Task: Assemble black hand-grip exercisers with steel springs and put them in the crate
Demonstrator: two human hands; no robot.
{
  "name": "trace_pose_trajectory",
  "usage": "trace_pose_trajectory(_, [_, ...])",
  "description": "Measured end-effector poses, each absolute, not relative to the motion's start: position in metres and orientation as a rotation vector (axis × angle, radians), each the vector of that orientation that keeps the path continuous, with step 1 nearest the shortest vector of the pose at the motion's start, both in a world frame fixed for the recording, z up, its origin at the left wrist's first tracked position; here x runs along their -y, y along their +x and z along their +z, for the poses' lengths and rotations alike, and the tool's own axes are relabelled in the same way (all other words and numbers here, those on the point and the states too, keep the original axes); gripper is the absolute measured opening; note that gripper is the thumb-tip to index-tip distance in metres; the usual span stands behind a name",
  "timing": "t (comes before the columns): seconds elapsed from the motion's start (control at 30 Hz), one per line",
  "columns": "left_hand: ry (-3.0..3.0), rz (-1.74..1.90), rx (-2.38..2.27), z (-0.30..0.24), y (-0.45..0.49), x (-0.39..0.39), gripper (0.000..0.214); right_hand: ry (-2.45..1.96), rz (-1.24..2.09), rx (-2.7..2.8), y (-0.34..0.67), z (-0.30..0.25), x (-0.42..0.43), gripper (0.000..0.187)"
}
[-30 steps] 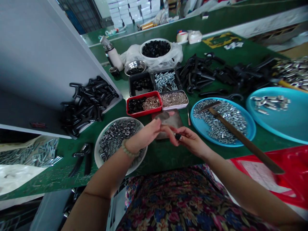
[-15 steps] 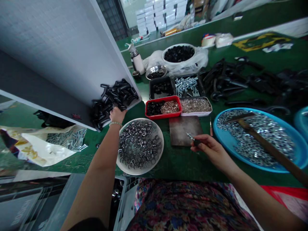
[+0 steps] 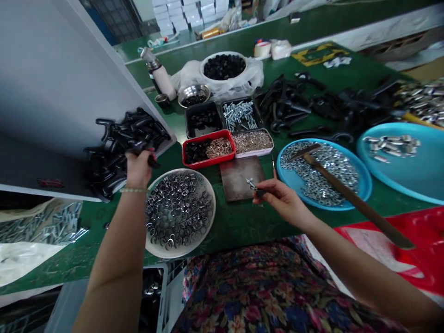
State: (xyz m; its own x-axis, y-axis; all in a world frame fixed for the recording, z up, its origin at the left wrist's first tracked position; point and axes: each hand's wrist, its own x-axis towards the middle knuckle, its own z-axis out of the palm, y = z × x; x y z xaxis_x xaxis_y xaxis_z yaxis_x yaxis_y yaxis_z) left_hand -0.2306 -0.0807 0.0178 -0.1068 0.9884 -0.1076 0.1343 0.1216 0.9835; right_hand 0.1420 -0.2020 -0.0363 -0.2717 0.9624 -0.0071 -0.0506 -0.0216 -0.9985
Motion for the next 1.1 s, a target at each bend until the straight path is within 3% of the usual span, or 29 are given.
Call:
trace_pose_trajectory(0.07, [1.115,1.046,-1.344,0.02,-0.185,0.103,0.015,-1.013,1.418,1.47,0.142,-0.034,0.205,0.02])
trace_pose_trajectory(0.13, [0.957,0.737,-1.098,0.02,-0.138,0.129,0.015,-0.976,1.369,1.64,0.144,-0.03,0.208,0.02])
trace_pose_trajectory(0.3, [0.776,0.422,-0.584,0.032,-0.09,0.166,0.054,-0.989,1.201,2.071,0.159,-0.034,0.211,0.023])
trace_pose_trajectory(0.4, [0.773,0.552,-0.473,0.04,-0.094,0.17,0.062,-1.128,1.034,2.109,0.17,-0.043,0.211,0.026])
trace_pose_trajectory(0.57, [0.756,0.853,-0.914,0.015,-0.072,0.176,0.04,-1.099,0.715,2.16,0.17,-0.041,0.211,0.029])
trace_pose_trajectory(0.67, [0.755,0.923,-1.039,-0.002,-0.052,0.184,0.042,-1.031,0.6,2.163,0.162,-0.033,0.213,0.03])
trace_pose_trajectory(0.77, [0.722,0.945,-1.017,-0.005,-0.037,0.187,0.046,-1.034,0.655,2.056,0.15,-0.032,0.218,0.03])
trace_pose_trajectory(0.93, [0.734,0.858,-1.038,0.0,-0.03,0.184,0.043,-1.064,1.067,1.617,0.138,-0.042,0.226,0.022])
trace_pose_trajectory(1.1, [1.02,0.673,-1.074,-0.009,-0.042,0.183,0.041,-0.995,1.107,1.929,0.154,-0.039,0.221,0.022])
